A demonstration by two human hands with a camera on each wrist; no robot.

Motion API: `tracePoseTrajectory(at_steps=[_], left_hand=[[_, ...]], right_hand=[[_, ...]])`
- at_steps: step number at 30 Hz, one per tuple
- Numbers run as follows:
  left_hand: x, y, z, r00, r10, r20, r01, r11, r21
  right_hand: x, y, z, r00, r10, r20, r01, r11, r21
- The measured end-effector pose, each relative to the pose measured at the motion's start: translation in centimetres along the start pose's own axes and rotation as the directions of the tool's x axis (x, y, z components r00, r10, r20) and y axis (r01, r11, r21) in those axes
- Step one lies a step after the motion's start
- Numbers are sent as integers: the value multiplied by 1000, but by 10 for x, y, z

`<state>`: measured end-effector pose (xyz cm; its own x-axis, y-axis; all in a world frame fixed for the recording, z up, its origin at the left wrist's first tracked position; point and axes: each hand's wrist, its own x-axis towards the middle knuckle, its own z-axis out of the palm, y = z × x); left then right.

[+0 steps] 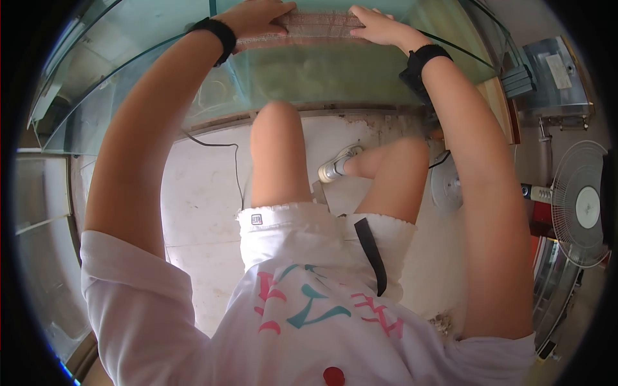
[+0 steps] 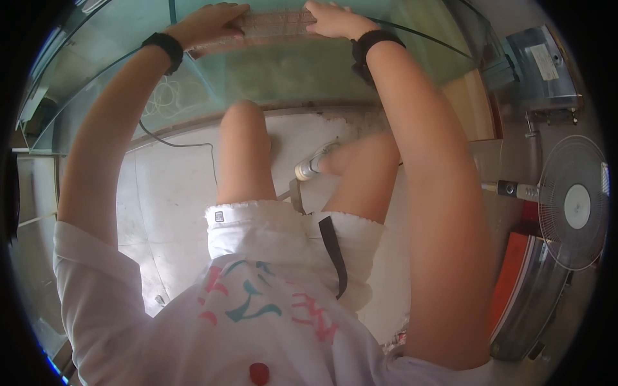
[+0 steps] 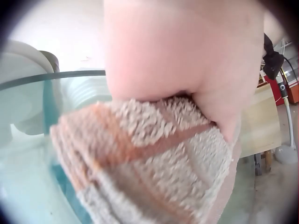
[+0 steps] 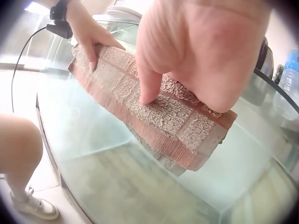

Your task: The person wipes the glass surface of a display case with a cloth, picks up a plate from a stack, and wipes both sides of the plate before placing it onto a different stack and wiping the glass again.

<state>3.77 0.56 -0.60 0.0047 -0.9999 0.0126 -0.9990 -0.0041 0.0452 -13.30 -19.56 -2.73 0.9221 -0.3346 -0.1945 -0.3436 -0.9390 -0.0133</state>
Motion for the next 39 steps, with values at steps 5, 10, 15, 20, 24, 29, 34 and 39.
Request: tracePoseTrajectory(at_steps=[5, 10, 15, 20, 24, 29, 34, 39], left_hand=[[6, -3, 5, 991, 102, -88, -116, 976, -182], [7, -8, 8, 986, 51, -161, -82, 979, -189], [0, -8, 13, 967, -7, -255, -51, 974, -220], [3, -19, 18, 930, 140, -339, -203, 966, -159], [0, -21, 19, 898, 171, -406, -257, 952, -167], [-6, -29, 20, 882, 204, -424, -284, 949, -134], [-21, -21, 11, 932, 91, -350, -169, 965, -202], [-27, -29, 13, 976, 14, -217, -65, 972, -228]], right_hand=[[-1, 13, 16, 998, 32, -54, -27, 996, 89], [-9, 4, -4, 1000, 26, -2, -25, 998, 59], [-10, -3, -1, 997, 41, -61, -40, 999, 13], [16, 44, 20, 985, -125, -117, 122, 992, -28], [18, 40, 11, 992, -127, -26, 129, 954, 272], [13, 19, 4, 994, -82, 72, 54, 944, 326], [19, 14, 4, 987, -162, 15, 158, 975, 154], [21, 19, 26, 982, -118, -145, 137, 982, 127]])
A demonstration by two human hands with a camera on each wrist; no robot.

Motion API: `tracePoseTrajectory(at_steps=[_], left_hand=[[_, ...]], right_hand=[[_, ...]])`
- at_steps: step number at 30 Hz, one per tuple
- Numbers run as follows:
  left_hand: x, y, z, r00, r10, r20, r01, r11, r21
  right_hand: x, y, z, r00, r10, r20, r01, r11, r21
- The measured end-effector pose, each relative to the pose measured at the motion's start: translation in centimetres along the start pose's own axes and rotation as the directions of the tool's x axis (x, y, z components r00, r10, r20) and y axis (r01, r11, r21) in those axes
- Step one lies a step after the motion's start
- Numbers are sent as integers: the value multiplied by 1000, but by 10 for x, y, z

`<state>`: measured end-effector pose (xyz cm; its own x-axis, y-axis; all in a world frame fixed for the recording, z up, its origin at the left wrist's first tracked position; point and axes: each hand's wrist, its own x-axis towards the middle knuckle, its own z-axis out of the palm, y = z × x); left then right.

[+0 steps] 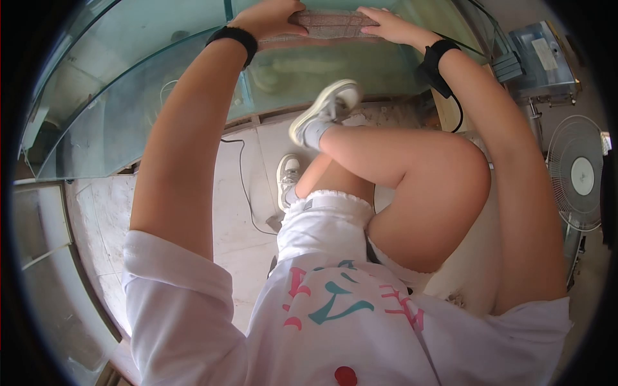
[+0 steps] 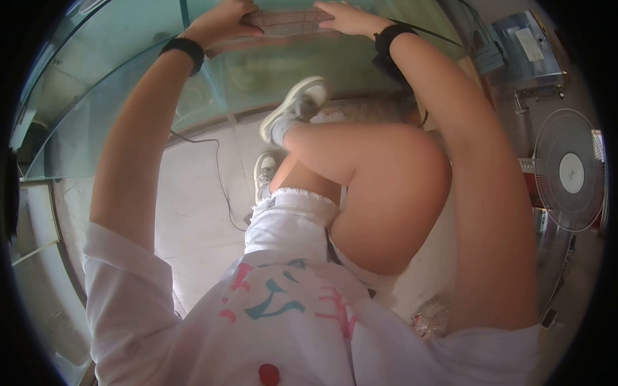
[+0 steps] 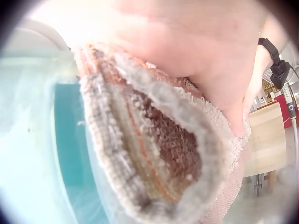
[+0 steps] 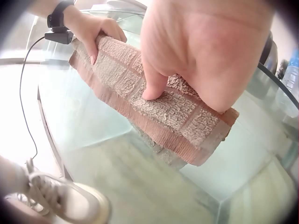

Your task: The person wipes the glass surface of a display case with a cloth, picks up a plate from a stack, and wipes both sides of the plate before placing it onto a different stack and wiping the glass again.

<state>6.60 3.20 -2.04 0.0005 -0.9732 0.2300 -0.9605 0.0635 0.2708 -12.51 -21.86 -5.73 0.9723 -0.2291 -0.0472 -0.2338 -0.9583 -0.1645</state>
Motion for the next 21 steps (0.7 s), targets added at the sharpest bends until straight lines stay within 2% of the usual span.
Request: tracePoseTrajectory(at_steps=[1, 3, 5, 6, 7, 9, 13, 15, 17, 19, 21], left_hand=[[6, -5, 4, 1000, -9, -10, 9, 1000, 29], [8, 8, -4, 999, -39, 37, 38, 998, 45], [11, 14, -6, 996, -88, 18, 88, 996, 28], [18, 7, 2, 999, 0, -44, 3, 999, 51], [21, 0, 10, 1000, 6, -19, -5, 999, 44], [23, 2, 4, 998, -53, 20, 52, 996, 72], [21, 6, 6, 998, -40, -38, 44, 992, 116], [23, 12, 0, 997, -68, -23, 70, 990, 126], [27, 16, 1, 974, -216, 71, 207, 972, 110], [29, 13, 4, 974, -203, 95, 196, 977, 84], [29, 15, 4, 975, -170, 141, 172, 985, -4]], right_hand=[[0, -8, -6, 998, 61, 0, -61, 998, 19], [-6, -22, -15, 996, 84, 23, -84, 996, -1], [-7, -29, -21, 993, 106, 56, -106, 994, -11], [-5, -23, -20, 994, 99, 45, -99, 995, -5], [-6, -21, -16, 995, 94, 37, -94, 996, 1], [-4, -17, -10, 997, 79, 27, -79, 997, 1], [-1, -17, -18, 999, -1, 36, 1, 1000, -21], [-5, -15, -18, 1000, -8, 23, 7, 1000, 8], [-7, -14, -12, 999, 23, -50, -26, 998, -62], [-13, -19, -14, 994, -1, -112, -5, 999, -54], [-18, -25, -16, 997, 64, -50, -66, 997, -51]])
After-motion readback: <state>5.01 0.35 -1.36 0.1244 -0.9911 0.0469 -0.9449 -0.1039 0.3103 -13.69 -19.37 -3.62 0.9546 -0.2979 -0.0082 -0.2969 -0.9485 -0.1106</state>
